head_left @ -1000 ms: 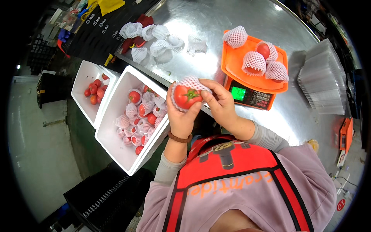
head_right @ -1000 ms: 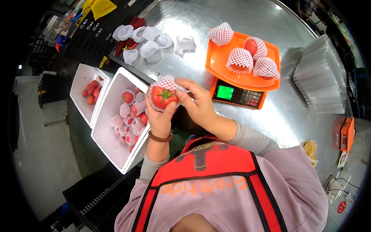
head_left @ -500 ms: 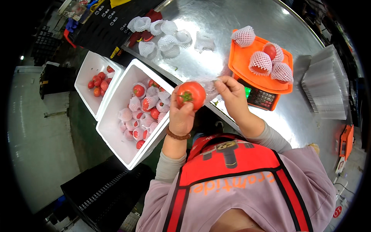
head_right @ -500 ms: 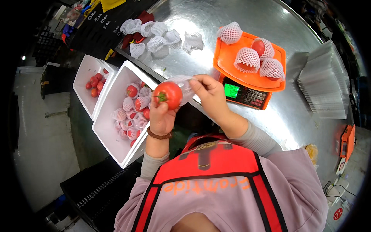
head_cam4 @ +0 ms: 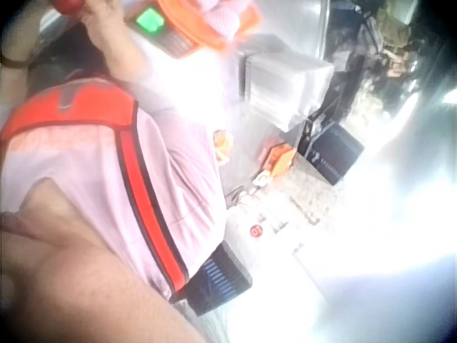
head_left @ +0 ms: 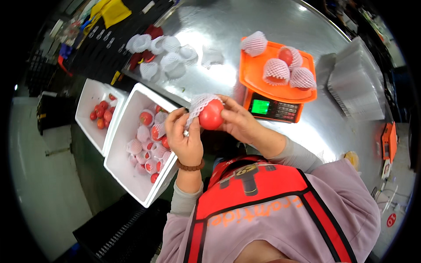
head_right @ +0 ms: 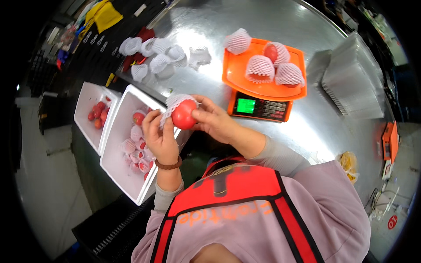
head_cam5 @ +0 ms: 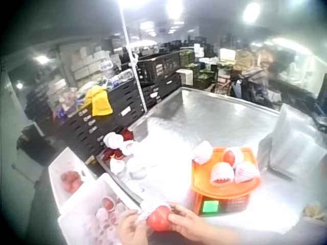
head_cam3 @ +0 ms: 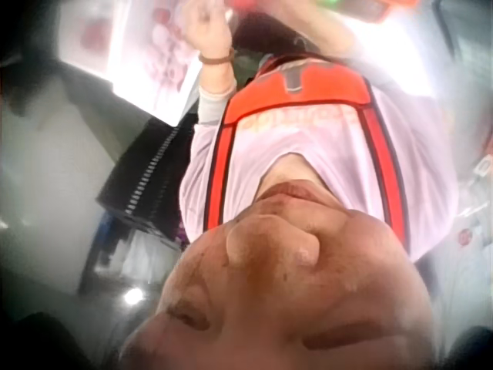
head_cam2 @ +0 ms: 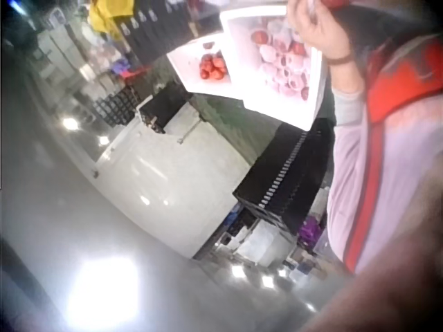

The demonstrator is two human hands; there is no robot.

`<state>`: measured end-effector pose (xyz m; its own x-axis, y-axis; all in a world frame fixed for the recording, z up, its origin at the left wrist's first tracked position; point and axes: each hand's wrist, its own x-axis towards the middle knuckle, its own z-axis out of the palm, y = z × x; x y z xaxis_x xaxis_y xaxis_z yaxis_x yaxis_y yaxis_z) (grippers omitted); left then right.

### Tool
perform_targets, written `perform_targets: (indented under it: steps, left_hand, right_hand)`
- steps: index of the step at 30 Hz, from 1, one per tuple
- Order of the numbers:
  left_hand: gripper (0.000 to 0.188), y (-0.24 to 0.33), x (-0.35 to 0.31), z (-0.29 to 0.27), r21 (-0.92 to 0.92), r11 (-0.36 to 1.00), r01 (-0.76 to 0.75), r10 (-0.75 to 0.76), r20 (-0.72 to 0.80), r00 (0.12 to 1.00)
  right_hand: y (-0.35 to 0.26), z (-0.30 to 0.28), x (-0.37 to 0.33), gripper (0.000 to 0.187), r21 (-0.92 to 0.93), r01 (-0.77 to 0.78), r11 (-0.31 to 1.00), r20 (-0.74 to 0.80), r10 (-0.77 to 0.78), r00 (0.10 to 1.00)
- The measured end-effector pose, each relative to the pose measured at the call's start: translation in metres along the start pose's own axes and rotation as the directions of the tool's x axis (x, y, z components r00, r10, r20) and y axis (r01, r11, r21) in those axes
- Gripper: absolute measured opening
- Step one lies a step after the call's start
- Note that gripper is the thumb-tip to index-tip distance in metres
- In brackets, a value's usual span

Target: The person places individually foam-wrapped tomatoes into a clear plastic container, weighs the container on a digital scale, and then sets it aside. This process is repeated multiple times with tomatoes taken from a white bin.

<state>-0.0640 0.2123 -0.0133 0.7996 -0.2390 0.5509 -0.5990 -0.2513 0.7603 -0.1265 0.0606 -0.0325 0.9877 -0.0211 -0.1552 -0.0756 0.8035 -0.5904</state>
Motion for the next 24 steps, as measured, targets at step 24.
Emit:
perform_targets:
  steps: [24]
  left_hand:
    - [0.068,-0.005,0.077,0.154,-0.012,0.927,-0.375,0.303,0.611,0.731]
  right_hand:
    - [-0.080,-0.100,-0.092,0.030,-0.901,0.204,0.383,-0.231,-0.822,0.521]
